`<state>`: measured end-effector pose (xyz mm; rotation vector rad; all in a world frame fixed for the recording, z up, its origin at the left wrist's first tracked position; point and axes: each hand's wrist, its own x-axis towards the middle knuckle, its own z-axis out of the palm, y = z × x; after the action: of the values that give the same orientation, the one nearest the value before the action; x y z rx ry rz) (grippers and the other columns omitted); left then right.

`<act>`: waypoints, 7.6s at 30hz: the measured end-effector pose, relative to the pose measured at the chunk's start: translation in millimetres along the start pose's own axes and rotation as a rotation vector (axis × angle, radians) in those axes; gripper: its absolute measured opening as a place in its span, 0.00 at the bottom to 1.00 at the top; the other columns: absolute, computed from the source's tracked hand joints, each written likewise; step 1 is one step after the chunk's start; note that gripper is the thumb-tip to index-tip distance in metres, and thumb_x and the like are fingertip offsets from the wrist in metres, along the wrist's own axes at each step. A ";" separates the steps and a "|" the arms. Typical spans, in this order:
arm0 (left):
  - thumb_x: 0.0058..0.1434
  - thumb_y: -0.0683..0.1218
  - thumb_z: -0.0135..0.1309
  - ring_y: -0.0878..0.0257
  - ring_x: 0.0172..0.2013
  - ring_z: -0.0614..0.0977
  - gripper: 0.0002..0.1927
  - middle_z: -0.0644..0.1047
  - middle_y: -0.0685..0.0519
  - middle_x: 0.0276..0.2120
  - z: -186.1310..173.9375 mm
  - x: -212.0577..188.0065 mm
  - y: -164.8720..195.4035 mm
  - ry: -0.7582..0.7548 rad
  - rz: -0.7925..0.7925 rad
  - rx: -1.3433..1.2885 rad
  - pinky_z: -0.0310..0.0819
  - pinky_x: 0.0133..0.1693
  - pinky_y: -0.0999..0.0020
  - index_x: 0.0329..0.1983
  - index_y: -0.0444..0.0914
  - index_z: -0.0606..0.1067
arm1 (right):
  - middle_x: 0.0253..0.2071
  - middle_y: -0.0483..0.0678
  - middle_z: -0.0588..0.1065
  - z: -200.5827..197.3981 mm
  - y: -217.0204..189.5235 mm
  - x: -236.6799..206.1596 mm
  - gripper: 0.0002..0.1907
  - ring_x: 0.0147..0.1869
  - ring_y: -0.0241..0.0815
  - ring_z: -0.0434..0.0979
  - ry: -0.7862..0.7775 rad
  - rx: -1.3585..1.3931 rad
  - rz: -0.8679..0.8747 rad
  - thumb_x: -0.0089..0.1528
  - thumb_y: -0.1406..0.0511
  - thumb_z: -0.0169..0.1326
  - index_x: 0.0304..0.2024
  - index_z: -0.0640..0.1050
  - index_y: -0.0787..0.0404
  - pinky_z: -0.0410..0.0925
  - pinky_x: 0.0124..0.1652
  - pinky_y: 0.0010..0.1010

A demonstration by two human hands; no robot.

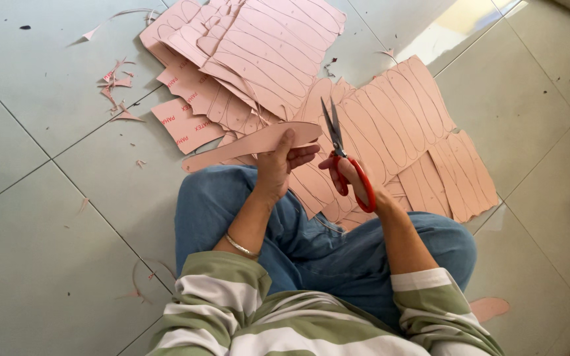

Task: The person sits on the floor cutting pink shoe upper pattern pieces with red-handled scissors. They follow drawn outlines on the material, trim around each piece one at a time, and set finished cut pieces onto a growing pile beside them.

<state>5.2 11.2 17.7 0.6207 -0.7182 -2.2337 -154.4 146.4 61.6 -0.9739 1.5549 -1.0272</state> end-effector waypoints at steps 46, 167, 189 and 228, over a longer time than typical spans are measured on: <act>0.68 0.41 0.53 0.53 0.40 0.88 0.10 0.83 0.41 0.39 -0.7 -2.5 27.5 -0.099 0.020 0.200 0.88 0.42 0.64 0.48 0.28 0.77 | 0.16 0.42 0.65 -13.1 -0.3 -10.0 0.47 0.17 0.33 0.63 -0.082 -0.108 0.040 0.63 0.33 0.35 0.38 0.79 0.70 0.60 0.20 0.26; 0.62 0.42 0.65 0.61 0.51 0.78 0.18 0.76 0.60 0.46 28.4 -38.6 21.3 -0.289 1.418 1.364 0.73 0.62 0.56 0.55 0.47 0.79 | 0.53 0.57 0.78 -92.5 17.5 -97.3 0.20 0.59 0.54 0.79 0.413 0.523 -0.243 0.66 0.54 0.53 0.52 0.75 0.61 0.73 0.58 0.42; 0.70 0.46 0.52 0.69 0.30 0.80 0.08 0.78 0.56 0.32 -8.4 16.9 -10.0 0.038 0.002 0.207 0.79 0.35 0.74 0.47 0.38 0.72 | 0.36 0.47 0.76 -10.6 -10.8 -5.9 0.18 0.40 0.37 0.81 0.528 0.034 0.065 0.61 0.58 0.57 0.46 0.75 0.65 0.72 0.37 0.25; 0.62 0.39 0.62 0.69 0.30 0.81 0.22 0.81 0.50 0.32 -1.7 13.9 -9.9 0.010 0.198 0.286 0.77 0.31 0.75 0.56 0.33 0.67 | 0.23 0.44 0.68 25.1 8.2 -2.9 0.30 0.24 0.35 0.70 0.124 -0.221 0.284 0.62 0.44 0.43 0.36 0.79 0.63 0.66 0.24 0.29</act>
<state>-7.4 6.4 7.0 0.6657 -1.0583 -1.9617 -130.2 148.0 51.0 -0.8178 1.8781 -0.7388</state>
